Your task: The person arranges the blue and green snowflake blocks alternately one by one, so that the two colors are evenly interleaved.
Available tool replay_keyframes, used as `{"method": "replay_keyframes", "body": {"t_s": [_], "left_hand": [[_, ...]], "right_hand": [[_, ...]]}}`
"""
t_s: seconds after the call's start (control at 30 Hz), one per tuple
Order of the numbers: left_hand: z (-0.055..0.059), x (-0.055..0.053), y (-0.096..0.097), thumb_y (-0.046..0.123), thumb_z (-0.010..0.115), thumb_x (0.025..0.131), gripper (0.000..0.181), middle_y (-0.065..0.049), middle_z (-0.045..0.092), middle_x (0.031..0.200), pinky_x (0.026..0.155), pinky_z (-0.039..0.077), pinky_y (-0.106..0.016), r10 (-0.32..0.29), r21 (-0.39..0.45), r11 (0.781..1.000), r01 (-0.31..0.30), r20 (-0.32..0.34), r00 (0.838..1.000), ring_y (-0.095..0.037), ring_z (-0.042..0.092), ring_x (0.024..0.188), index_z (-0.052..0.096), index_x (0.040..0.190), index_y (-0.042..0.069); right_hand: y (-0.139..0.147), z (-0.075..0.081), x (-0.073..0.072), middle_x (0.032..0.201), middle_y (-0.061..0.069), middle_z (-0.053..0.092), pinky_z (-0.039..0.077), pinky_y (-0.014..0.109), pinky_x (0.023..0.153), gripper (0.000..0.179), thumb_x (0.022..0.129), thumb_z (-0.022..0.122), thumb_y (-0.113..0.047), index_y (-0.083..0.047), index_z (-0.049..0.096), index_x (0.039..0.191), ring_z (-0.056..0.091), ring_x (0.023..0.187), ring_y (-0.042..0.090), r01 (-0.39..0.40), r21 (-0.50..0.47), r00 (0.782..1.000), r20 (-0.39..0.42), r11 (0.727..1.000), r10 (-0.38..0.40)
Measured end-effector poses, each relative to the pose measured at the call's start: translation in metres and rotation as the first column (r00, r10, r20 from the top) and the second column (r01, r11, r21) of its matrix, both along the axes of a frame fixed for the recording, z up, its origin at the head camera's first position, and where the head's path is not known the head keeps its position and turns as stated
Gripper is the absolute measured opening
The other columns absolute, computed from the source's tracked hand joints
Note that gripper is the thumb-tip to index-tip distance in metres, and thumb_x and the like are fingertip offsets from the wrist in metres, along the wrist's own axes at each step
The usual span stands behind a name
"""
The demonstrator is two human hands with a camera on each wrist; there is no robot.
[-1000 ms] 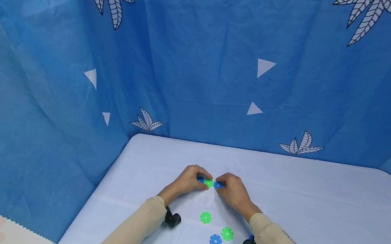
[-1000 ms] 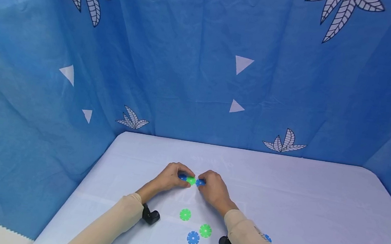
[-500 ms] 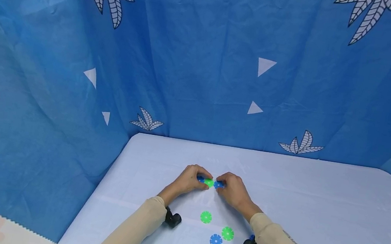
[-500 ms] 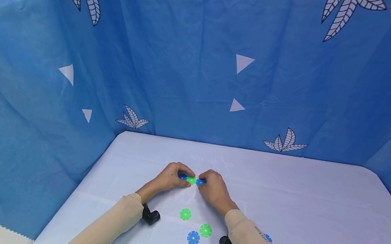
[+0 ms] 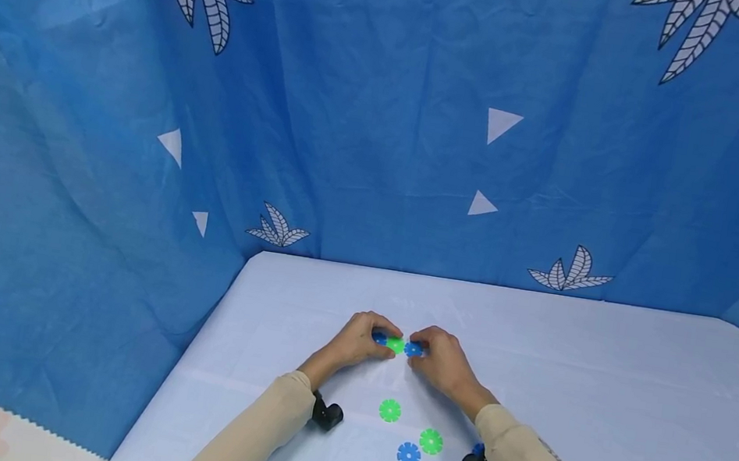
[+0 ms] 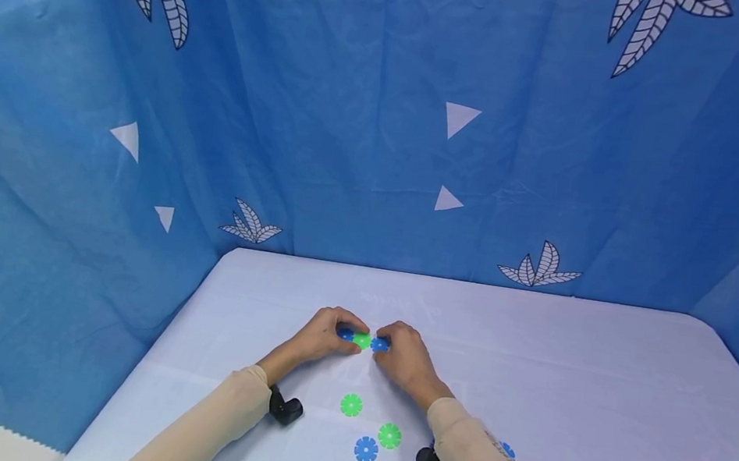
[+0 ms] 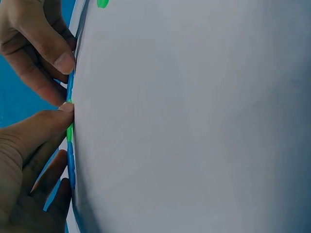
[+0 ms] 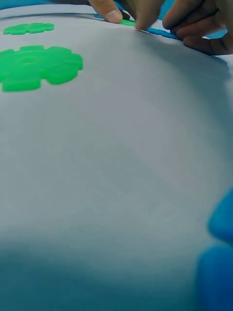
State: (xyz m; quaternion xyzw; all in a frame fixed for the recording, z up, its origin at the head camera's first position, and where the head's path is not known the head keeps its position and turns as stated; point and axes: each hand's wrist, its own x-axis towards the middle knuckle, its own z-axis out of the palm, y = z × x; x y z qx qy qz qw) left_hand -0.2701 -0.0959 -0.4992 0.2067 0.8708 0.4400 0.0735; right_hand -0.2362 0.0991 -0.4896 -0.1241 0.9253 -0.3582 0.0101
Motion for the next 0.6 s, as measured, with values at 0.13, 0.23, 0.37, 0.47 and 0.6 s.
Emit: {"method": "replay_keyframes", "body": {"t_s": [0.13, 0.23, 0.37, 0.47, 0.6], "left_hand": [[0.0, -0.002, -0.001, 0.006, 0.083, 0.078, 0.03, 0.0, 0.071, 0.11, 0.101, 0.043, -0.04, -0.011, -0.018, 1.0, 0.011, -0.011, 1.0, -0.02, 0.059, 0.112, 0.077, 0.107, 0.011], [0.0, -0.002, -0.001, 0.008, 0.083, 0.079, 0.03, 0.001, 0.071, 0.11, 0.102, 0.043, -0.04, -0.01, -0.035, 0.999, 0.009, -0.016, 1.0, -0.02, 0.059, 0.113, 0.077, 0.108, 0.011], [0.0, -0.002, -0.001, 0.008, 0.082, 0.079, 0.03, 0.001, 0.07, 0.112, 0.102, 0.042, -0.04, -0.005, -0.038, 0.999, 0.005, -0.008, 1.0, -0.019, 0.059, 0.114, 0.076, 0.109, 0.012], [0.0, -0.002, -0.001, 0.009, 0.082, 0.079, 0.03, 0.001, 0.07, 0.112, 0.103, 0.042, -0.04, -0.002, -0.039, 0.999, 0.001, -0.007, 1.0, -0.02, 0.058, 0.114, 0.076, 0.109, 0.012], [0.0, -0.001, -0.001, 0.008, 0.082, 0.079, 0.03, 0.001, 0.07, 0.112, 0.103, 0.041, -0.041, 0.0, -0.042, 0.999, 0.0, -0.007, 1.0, -0.021, 0.058, 0.115, 0.076, 0.108, 0.012]], "right_hand": [[0.007, 0.0, 0.003, 0.117, 0.011, 0.065, 0.051, 0.043, 0.092, 0.04, 0.08, 0.08, -0.007, -0.002, 0.068, 0.118, 0.062, 0.107, 0.025, 0.021, -0.021, 0.999, 0.026, 1.0, -0.02], [0.015, 0.001, 0.007, 0.122, 0.011, 0.064, 0.052, 0.042, 0.089, 0.044, 0.08, 0.079, -0.009, -0.003, 0.066, 0.122, 0.062, 0.104, 0.024, 0.04, -0.022, 0.998, 0.047, 0.999, -0.039], [0.025, 0.004, 0.016, 0.123, 0.011, 0.063, 0.052, 0.042, 0.09, 0.043, 0.083, 0.076, -0.009, -0.003, 0.065, 0.123, 0.061, 0.104, 0.024, 0.03, -0.006, 0.998, 0.046, 1.0, -0.03], [0.032, 0.007, 0.028, 0.119, 0.007, 0.065, 0.051, 0.044, 0.092, 0.038, 0.084, 0.076, -0.008, -0.005, 0.068, 0.121, 0.061, 0.107, 0.025, -0.008, -0.004, 0.999, 0.046, 1.0, 0.009], [0.04, 0.013, 0.046, 0.113, -0.001, 0.067, 0.052, 0.043, 0.09, 0.032, 0.084, 0.075, -0.009, -0.01, 0.071, 0.116, 0.061, 0.104, 0.021, -0.128, -0.018, 0.99, 0.063, 0.992, 0.129]]}}
